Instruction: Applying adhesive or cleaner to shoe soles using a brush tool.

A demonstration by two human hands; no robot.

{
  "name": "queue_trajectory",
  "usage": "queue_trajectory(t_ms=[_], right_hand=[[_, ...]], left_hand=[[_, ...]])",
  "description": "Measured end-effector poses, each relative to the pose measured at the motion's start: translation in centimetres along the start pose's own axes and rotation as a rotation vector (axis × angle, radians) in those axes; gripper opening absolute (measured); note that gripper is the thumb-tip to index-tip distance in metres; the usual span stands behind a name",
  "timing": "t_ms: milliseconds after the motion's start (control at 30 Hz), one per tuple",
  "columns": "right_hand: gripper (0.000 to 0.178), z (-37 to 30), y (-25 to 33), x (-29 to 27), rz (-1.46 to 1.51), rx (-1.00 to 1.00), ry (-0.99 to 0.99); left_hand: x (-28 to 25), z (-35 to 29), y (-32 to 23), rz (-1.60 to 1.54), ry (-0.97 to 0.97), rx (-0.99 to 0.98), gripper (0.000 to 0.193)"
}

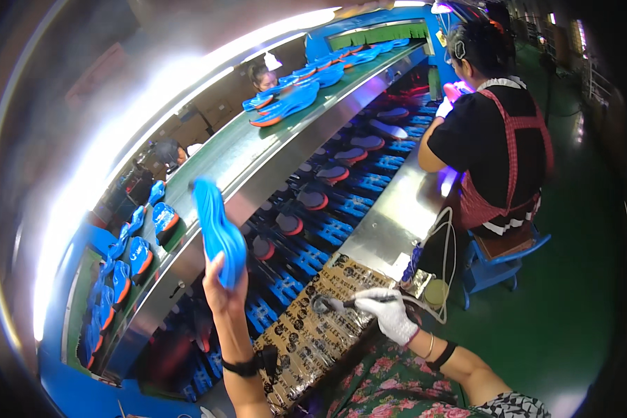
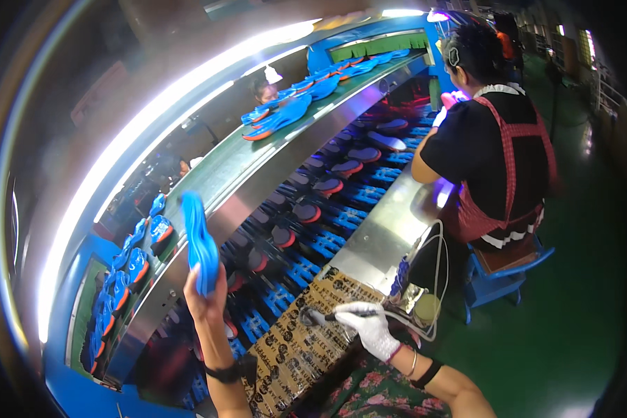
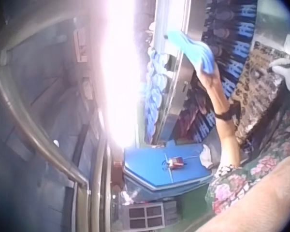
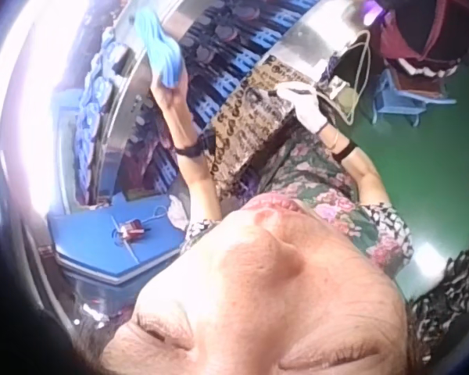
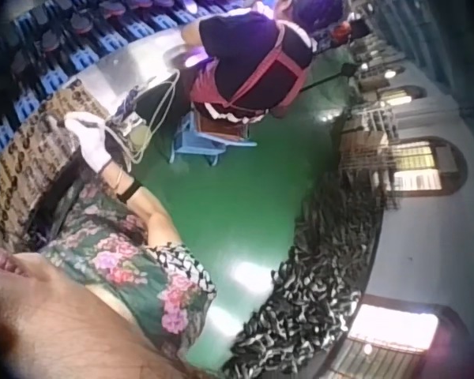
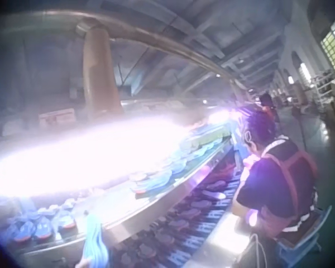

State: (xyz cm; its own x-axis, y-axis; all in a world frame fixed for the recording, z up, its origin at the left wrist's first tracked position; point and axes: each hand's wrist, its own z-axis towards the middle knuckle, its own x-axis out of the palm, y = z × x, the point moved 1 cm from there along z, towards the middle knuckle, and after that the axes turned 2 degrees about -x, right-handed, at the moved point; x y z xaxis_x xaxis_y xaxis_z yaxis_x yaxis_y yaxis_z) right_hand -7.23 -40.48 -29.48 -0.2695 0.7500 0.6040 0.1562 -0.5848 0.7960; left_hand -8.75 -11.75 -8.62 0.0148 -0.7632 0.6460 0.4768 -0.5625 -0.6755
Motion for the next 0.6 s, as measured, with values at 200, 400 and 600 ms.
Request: queue_trajectory(t_ms=[200, 400, 600], right_hand=[[0.018, -0.1, 4.6, 2.9, 0.049, -0.065, 0.081], [0.021, -1.6, 6.9, 7.3, -0.277, -0.227, 0.263], [0.021, -1.1, 4.6, 8.9, -0.459, -0.336, 0.379]], left_hand=[[-8.0, -13.4, 6.7, 0.011, -0.358, -0.331, 0.081], [-8.5, -21.8, 14.4, -0.213, -0.161, -0.562, 0.089], [-6.4, -22.0, 15.6, -0.734, -0.088, -0.522, 0.112]])
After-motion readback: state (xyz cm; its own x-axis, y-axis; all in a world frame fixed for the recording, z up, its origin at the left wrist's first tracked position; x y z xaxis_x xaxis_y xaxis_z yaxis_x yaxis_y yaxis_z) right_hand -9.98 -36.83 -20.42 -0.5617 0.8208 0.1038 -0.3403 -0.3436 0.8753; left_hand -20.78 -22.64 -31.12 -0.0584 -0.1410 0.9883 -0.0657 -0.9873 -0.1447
